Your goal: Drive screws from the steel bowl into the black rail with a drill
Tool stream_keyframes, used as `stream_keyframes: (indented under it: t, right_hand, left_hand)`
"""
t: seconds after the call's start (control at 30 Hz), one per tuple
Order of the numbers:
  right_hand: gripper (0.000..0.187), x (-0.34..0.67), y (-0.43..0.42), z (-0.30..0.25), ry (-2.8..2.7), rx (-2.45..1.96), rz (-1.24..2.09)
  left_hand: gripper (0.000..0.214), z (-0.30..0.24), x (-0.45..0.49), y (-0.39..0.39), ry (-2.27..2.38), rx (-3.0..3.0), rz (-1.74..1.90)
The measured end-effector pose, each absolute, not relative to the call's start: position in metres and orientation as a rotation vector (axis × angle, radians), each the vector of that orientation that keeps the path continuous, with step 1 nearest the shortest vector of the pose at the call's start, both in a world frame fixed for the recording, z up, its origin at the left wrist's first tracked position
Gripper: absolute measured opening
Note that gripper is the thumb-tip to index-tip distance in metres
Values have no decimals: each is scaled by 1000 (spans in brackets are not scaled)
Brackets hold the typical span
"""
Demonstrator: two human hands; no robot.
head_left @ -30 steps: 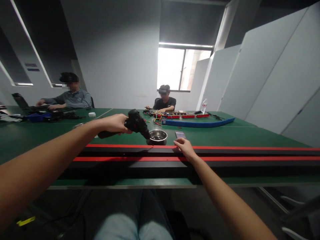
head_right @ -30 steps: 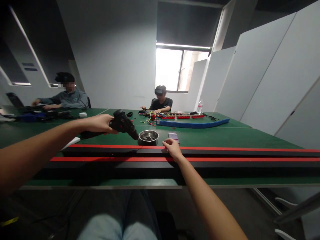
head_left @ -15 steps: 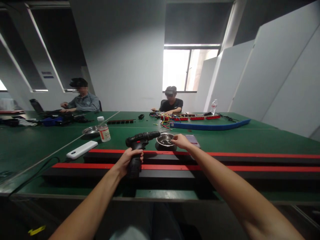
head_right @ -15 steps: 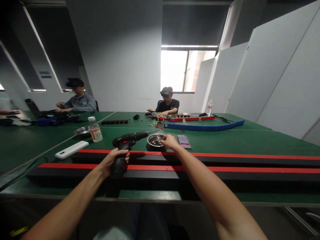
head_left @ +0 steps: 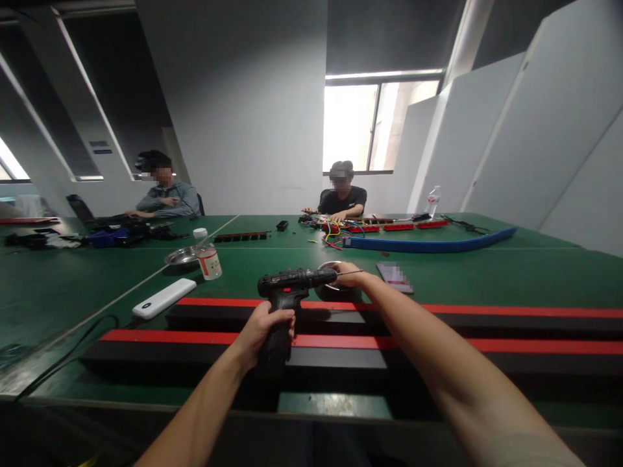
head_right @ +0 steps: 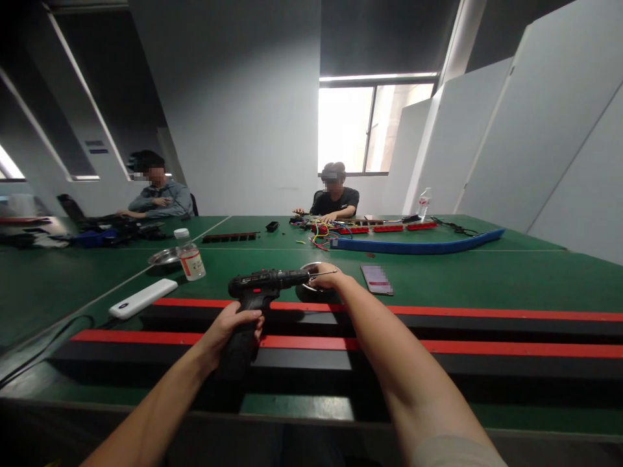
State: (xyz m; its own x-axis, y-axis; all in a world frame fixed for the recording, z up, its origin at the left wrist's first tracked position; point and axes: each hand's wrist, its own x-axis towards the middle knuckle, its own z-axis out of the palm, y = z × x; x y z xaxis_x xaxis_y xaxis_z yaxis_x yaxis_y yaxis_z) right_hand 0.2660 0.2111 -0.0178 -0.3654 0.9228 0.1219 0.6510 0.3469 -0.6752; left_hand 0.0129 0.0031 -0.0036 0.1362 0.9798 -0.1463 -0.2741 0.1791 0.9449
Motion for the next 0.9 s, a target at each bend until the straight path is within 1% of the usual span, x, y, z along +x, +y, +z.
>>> stream_keyframes:
  t: [0.03,0.1,0.2,0.3,0.37,0.53,0.7,0.77,0.9]
  right_hand:
    - [49,265,213,-21,-2173,-1333,796]
    - [51,261,215,-25,-2253,-1342,839]
    - [44,255,211,-26,-2155,-1351,802]
    - [30,252,204,-23,-2098,-1366,766]
    - [25,251,201,-19,-2103,-1382,747]
    - [24,255,201,-15,-2110,-1421,704]
    - [13,259,198,-19,-2064,-1552,546]
    - [16,262,193,-22,-2042,-1568,482]
    - [17,272,178,-23,-1912,-1511,465]
  left_hand:
    - [25,-3,13,3,992,931,1129]
    - [25,-3,13,3,998,930,1124]
    - [25,-4,13,3,990,937,1118]
    - [24,-6,11,4,974,949,1114]
    - [23,-8,10,5,970,953,1114]
    - [23,-9,10,4,966,946,1130]
    - [22,-4,12,2,991,928,1120]
    - [22,-2,12,1,1001,938,1104]
    - [23,1,13,0,985,926,1105]
